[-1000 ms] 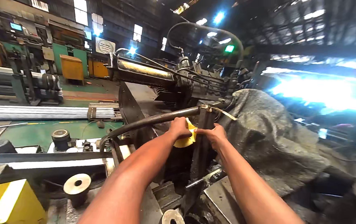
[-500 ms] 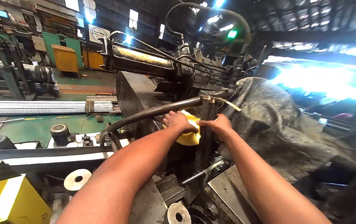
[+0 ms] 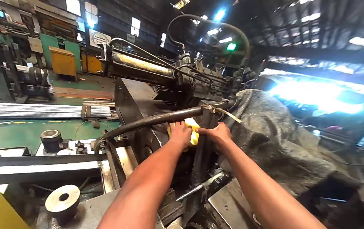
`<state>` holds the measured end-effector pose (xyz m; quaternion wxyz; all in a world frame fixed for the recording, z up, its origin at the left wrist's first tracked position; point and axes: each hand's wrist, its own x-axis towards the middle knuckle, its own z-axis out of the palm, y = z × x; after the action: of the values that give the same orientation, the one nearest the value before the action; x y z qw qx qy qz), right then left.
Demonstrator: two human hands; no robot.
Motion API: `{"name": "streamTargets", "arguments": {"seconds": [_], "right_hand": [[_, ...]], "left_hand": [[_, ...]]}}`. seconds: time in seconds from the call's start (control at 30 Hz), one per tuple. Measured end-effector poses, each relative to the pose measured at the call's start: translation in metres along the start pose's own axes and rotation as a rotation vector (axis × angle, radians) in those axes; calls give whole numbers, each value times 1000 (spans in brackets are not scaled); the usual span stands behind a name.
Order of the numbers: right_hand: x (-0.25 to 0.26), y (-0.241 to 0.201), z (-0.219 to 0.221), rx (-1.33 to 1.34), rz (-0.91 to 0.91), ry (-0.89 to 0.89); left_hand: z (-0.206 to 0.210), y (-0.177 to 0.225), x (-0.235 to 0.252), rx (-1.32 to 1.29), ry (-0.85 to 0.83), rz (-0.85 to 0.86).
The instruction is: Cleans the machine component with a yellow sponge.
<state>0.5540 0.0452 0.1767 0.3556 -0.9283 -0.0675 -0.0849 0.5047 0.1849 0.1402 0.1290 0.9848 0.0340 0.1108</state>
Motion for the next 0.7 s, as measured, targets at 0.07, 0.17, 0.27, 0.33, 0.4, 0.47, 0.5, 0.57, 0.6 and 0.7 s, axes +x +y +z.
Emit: {"name": "streamTargets", "arguments": {"seconds": [0.07, 0.17, 0.27, 0.33, 0.4, 0.47, 0.5, 0.57, 0.6, 0.7], "right_hand": [[2, -1, 0, 0, -6, 17], [0, -6, 0, 11, -2, 10], [-1, -1, 0, 31, -21, 3], [-1, 3, 2, 51, -45, 15], [-1, 6, 2, 34, -67, 13], [-2, 7, 0, 13, -65, -22], [-2, 7, -2, 10, -60, -38], [-5, 8, -1, 0, -40, -74], [-5, 9, 0, -10, -32, -87], [-2, 13, 4, -26, -17, -84]], "left_hand": [[-1, -4, 3, 92, -45, 128], [-6, -5, -4, 157, -50, 305], [-14, 3, -15, 74, -113, 377], [-27, -2, -12, -134, -142, 362], [-40, -16, -6, -424, -32, 351], [-50, -30, -12, -447, 71, 297], [-50, -29, -20, -386, 91, 230], [-36, -15, -41, -309, 158, 16], [-28, -6, -50, -352, 172, -119], [-13, 14, -47, -583, 147, -349]]}}
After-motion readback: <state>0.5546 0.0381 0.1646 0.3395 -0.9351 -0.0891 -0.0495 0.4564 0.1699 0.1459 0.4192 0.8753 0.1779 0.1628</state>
